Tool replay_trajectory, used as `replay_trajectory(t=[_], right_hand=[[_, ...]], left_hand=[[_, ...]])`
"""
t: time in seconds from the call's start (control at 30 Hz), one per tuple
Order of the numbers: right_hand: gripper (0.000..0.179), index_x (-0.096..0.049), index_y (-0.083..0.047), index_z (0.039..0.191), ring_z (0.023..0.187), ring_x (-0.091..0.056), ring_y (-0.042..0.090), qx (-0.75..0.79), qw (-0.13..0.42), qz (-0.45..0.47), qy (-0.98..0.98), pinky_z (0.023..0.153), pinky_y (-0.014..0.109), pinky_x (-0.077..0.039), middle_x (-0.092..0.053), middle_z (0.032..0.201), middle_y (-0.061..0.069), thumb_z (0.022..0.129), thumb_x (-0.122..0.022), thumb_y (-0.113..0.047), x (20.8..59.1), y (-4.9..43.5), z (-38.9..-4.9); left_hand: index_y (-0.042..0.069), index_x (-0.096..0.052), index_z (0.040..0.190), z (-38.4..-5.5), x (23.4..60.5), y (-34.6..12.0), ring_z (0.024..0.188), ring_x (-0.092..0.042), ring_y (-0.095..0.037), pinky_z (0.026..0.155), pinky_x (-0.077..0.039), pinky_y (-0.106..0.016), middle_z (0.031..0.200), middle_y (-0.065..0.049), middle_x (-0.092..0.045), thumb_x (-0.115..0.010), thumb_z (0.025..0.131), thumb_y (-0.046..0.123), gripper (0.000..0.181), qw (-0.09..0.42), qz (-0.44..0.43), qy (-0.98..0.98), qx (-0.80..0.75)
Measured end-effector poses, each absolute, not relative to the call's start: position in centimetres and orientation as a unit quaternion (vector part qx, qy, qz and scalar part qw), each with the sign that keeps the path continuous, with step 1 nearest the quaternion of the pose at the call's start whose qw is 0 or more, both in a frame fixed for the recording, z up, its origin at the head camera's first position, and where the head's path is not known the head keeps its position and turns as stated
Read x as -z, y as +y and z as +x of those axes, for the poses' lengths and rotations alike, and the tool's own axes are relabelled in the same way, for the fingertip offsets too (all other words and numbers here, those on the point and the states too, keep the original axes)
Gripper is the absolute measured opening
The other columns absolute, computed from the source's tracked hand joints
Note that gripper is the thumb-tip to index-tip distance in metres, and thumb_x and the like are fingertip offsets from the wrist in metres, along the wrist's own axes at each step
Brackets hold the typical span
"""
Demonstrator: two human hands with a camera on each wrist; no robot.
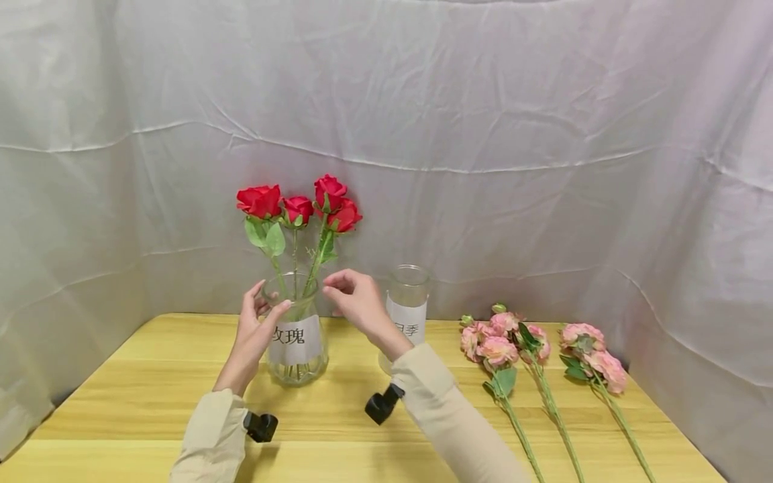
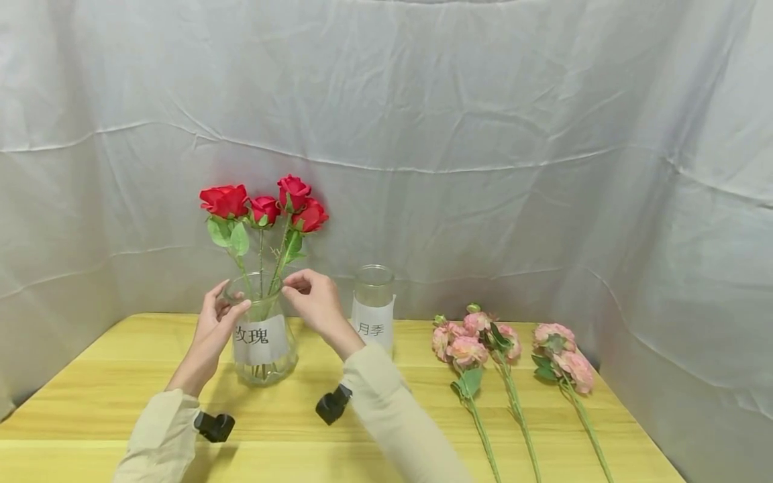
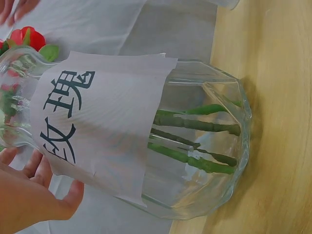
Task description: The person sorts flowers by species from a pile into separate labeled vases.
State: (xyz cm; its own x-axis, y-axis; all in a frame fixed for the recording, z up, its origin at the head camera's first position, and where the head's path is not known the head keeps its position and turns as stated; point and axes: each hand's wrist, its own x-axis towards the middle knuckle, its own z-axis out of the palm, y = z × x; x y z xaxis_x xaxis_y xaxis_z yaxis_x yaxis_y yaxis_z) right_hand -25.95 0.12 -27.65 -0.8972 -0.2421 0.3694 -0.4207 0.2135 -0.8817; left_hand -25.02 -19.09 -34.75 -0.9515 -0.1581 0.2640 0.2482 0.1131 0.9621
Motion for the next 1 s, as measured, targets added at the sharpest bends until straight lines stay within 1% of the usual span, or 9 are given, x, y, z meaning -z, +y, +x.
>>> replay_trajectory(t=[0.17,0.23,0.43,0.5,0.57,0.63,0.7,0.83,1.0], right_hand=[[0.014,-0.068,0.002,0.102,0.08,-0.061,0.016,-0.573,0.079,0.246,-0.778,0.064,0.031,-0.056,-0.068,0.093,0.01,0.092,-0.062,-0.006,28.2,2.9,-23.9],[0.014,-0.068,0.002,0.102,0.081,-0.062,0.018,-0.57,0.084,0.254,-0.777,0.064,0.033,-0.056,-0.068,0.094,0.011,0.092,-0.062,-0.005,28.1,3.9,-23.2],[0.012,-0.068,0.0,0.101,0.086,-0.063,0.026,-0.554,0.09,0.251,-0.789,0.063,0.03,-0.056,-0.068,0.094,0.011,0.093,-0.062,-0.005,28.6,6.7,-22.2],[0.012,-0.068,0.0,0.101,0.087,-0.063,0.027,-0.551,0.091,0.245,-0.792,0.063,0.03,-0.056,-0.068,0.094,0.01,0.093,-0.061,-0.004,29.1,7.7,-22.1],[0.012,-0.067,0.002,0.102,0.086,-0.064,0.027,-0.552,0.095,0.241,-0.793,0.063,0.03,-0.056,-0.068,0.094,0.013,0.093,-0.061,-0.003,29.5,8.7,-22.1],[0.014,-0.067,0.005,0.103,0.086,-0.064,0.029,-0.556,0.098,0.231,-0.793,0.063,0.03,-0.056,-0.068,0.095,0.017,0.092,-0.061,-0.002,30.0,9.8,-22.1],[0.015,-0.067,0.006,0.104,0.086,-0.064,0.026,-0.56,0.105,0.215,-0.793,0.063,0.03,-0.056,-0.067,0.097,0.019,0.092,-0.063,-0.002,30.2,10.9,-22.0],[0.016,-0.067,0.005,0.105,0.087,-0.063,0.025,-0.568,0.11,0.169,-0.798,0.064,0.03,-0.055,-0.067,0.1,0.018,0.09,-0.065,-0.002,30.4,13.4,-22.0],[0.017,-0.065,0.005,0.107,0.089,-0.064,0.026,-0.571,0.114,0.126,-0.803,0.067,0.029,-0.055,-0.067,0.1,0.015,0.093,-0.062,-0.005,31.0,16.4,-22.1]], left_hand=[[0.011,-0.005,0.155,-25.0,34.8,-19.1,0.134,-0.026,-0.031,0.112,-0.02,-0.048,0.145,-0.019,-0.032,-0.057,0.097,0.023,0.078,0.146,-0.033,-0.732,0.665],[0.011,-0.004,0.155,-24.9,34.8,-19.2,0.134,-0.026,-0.031,0.112,-0.02,-0.047,0.145,-0.02,-0.032,-0.056,0.097,0.023,0.078,0.147,-0.035,-0.731,0.665],[0.012,-0.003,0.155,-24.9,34.8,-19.4,0.135,-0.025,-0.031,0.112,-0.021,-0.047,0.145,-0.02,-0.03,-0.055,0.098,0.023,0.078,0.147,-0.036,-0.731,0.665],[0.012,-0.002,0.155,-24.9,34.8,-19.3,0.136,-0.025,-0.031,0.112,-0.021,-0.046,0.146,-0.02,-0.03,-0.055,0.098,0.023,0.078,0.144,-0.035,-0.733,0.664],[0.012,-0.002,0.155,-24.9,34.9,-19.3,0.136,-0.025,-0.031,0.112,-0.021,-0.046,0.146,-0.02,-0.029,-0.055,0.098,0.023,0.078,0.142,-0.034,-0.733,0.665],[0.013,-0.002,0.155,-24.9,34.9,-19.2,0.136,-0.025,-0.031,0.112,-0.021,-0.046,0.146,-0.02,-0.029,-0.054,0.098,0.023,0.078,0.141,-0.034,-0.733,0.665],[0.012,-0.002,0.155,-25.0,34.9,-19.2,0.136,-0.025,-0.031,0.112,-0.021,-0.046,0.146,-0.02,-0.029,-0.054,0.098,0.023,0.078,0.141,-0.034,-0.733,0.664],[0.011,-0.003,0.155,-25.1,34.8,-19.1,0.135,-0.025,-0.032,0.112,-0.022,-0.047,0.145,-0.02,-0.03,-0.056,0.098,0.025,0.079,0.144,-0.035,-0.736,0.661],[0.01,-0.004,0.155,-25.0,34.8,-19.0,0.134,-0.026,-0.03,0.11,-0.024,-0.047,0.143,-0.017,-0.031,-0.056,0.097,0.027,0.079,0.146,-0.03,-0.74,0.656]])
